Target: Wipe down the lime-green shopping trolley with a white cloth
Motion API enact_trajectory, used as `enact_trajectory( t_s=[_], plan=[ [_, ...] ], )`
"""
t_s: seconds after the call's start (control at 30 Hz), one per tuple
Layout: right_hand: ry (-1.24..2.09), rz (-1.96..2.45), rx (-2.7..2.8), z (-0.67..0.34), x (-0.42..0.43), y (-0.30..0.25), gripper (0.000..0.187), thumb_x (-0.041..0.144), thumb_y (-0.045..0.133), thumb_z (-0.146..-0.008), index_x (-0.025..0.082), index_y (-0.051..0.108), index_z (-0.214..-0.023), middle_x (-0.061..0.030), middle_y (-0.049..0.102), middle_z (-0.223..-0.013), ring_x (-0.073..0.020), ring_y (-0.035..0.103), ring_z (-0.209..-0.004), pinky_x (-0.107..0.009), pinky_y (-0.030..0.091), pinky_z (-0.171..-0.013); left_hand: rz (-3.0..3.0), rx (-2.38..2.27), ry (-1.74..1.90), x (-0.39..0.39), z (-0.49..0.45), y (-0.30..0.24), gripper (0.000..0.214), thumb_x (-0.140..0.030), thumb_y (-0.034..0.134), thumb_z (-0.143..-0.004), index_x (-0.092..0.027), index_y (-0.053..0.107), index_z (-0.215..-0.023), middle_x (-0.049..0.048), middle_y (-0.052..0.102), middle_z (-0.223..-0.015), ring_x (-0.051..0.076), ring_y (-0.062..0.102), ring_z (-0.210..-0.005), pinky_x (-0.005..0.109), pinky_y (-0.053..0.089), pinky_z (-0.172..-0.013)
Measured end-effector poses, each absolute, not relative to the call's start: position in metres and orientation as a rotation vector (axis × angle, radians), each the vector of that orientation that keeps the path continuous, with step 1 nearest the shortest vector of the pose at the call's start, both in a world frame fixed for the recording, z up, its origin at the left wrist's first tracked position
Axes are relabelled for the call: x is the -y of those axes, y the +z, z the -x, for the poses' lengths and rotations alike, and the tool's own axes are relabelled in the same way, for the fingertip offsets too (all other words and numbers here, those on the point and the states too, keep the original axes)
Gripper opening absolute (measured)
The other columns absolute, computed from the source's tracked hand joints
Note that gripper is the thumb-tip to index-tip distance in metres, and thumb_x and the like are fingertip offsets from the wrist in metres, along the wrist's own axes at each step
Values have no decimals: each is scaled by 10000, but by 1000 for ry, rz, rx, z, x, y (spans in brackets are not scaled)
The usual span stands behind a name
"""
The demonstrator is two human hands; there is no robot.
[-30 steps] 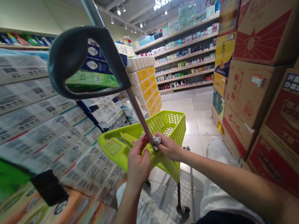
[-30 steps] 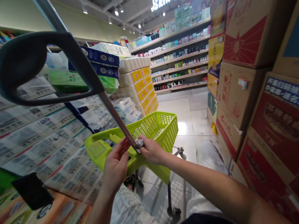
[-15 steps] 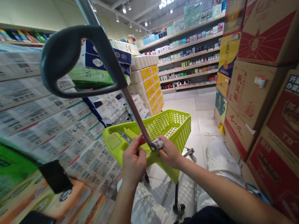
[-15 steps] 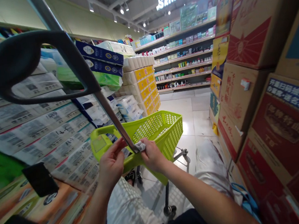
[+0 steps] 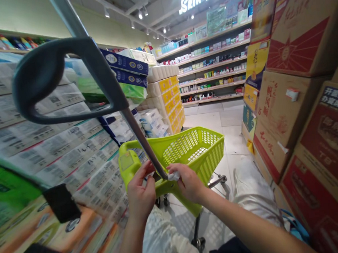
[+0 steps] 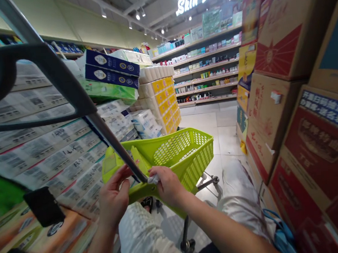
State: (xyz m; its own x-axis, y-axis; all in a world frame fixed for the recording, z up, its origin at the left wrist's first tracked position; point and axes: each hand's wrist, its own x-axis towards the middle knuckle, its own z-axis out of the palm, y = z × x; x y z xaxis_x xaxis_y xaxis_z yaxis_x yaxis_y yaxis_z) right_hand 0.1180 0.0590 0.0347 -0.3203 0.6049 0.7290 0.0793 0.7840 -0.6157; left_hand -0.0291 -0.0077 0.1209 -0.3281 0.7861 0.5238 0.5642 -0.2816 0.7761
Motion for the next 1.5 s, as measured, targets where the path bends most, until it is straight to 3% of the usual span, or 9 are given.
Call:
enact_trajectory(
  t_s=[0.23, 0.53, 0.73, 0.87, 0.97, 1.13, 1.2, 1.33, 1.5],
  plan=[
    [479, 791, 1765, -125, -59, 27, 369, -7, 478, -698, 234, 658, -912, -63, 542, -1142, -223, 520, -1110, -405, 409, -1000, -1623, -1760, 1654, 13, 34, 124, 450, -277, 538, -710, -136, 661, -1119, 80, 754, -981, 225, 707, -938, 393, 539, -945],
    [670, 517, 1807, -117, -39, 45, 382, 48, 457, -704, 234, 594, -1008, -72, 619, -1155, -198, 594, -1087, -346, 474, -959, -1730, -1767, 1582, 20, 33, 122, 438, -303, 510, -770, -157, 609, -1171, 72, 738, -1000, 205, 699, -932, 353, 543, -904],
    [604, 489, 1860, -128, -27, 39, 379, 186, 485, -781, 216, 502, -1159, -106, 568, -1337, -241, 506, -1268, -449, 329, -1104, -1952, -2262, 824, 25, 15, 134, 417, -358, 603, -777, -244, 593, -1177, 61, 721, -1076, 270, 691, -964, 394, 519, -841],
    [612, 547, 1838, -125, -22, 37, 375, 220, 438, -854, 214, 412, -1228, -112, 578, -1337, -228, 507, -1283, -457, 303, -1123, -1904, -2474, 503, 27, 6, 140, 345, -443, 613, -800, -261, 660, -1088, 58, 732, -913, 307, 695, -946, 384, 504, -785],
    [565, 597, 1855, -126, -19, 39, 413, 247, 457, -874, 210, 394, -1281, -121, 541, -1375, -258, 400, -1375, -496, 277, -1139, -1925, -2477, 454, 28, 6, 139, 327, -457, 627, -790, -274, 678, -1056, 44, 733, -899, 303, 699, -930, 363, 493, -765],
    [361, 691, 1813, -133, -4, 58, 669, 336, 623, -811, 236, 346, -1412, -143, 301, -1538, -389, 82, -1482, -660, 158, -1139, -1949, -2500, 466, 28, 8, 139, 369, -467, 654, -756, -248, 685, -1051, 60, 740, -880, 282, 707, -872, 314, 478, -690],
    [281, 685, 1827, -136, 4, 68, 645, 334, 688, -771, 302, 441, -1366, -96, 251, -1562, -431, -2, -1476, -716, 111, -1117, -1948, -2498, 432, 28, 7, 140, 372, -462, 644, -762, -238, 683, -1056, 77, 740, -876, 294, 707, -867, 323, 477, -682],
    [243, 657, 1848, -137, 16, 82, 283, 261, 727, -761, 356, 673, -1022, 8, 334, -1518, -445, -21, -1470, -749, 153, -1091, -1982, -2494, 406, 30, 6, 141, 375, -454, 636, -770, -229, 681, -1066, 93, 738, -870, 308, 704, -856, 336, 475, -679],
    [120, 652, 1862, -136, 18, 84, 160, 206, 706, -776, 340, 689, -861, 65, 381, -1485, -394, -46, -1481, -726, 100, -1123, -2004, -2521, 414, 31, 4, 139, 399, -504, 622, -774, -237, 683, -1065, 67, 724, -845, 269, 707, -808, 302, 459, -650]
  ],
)
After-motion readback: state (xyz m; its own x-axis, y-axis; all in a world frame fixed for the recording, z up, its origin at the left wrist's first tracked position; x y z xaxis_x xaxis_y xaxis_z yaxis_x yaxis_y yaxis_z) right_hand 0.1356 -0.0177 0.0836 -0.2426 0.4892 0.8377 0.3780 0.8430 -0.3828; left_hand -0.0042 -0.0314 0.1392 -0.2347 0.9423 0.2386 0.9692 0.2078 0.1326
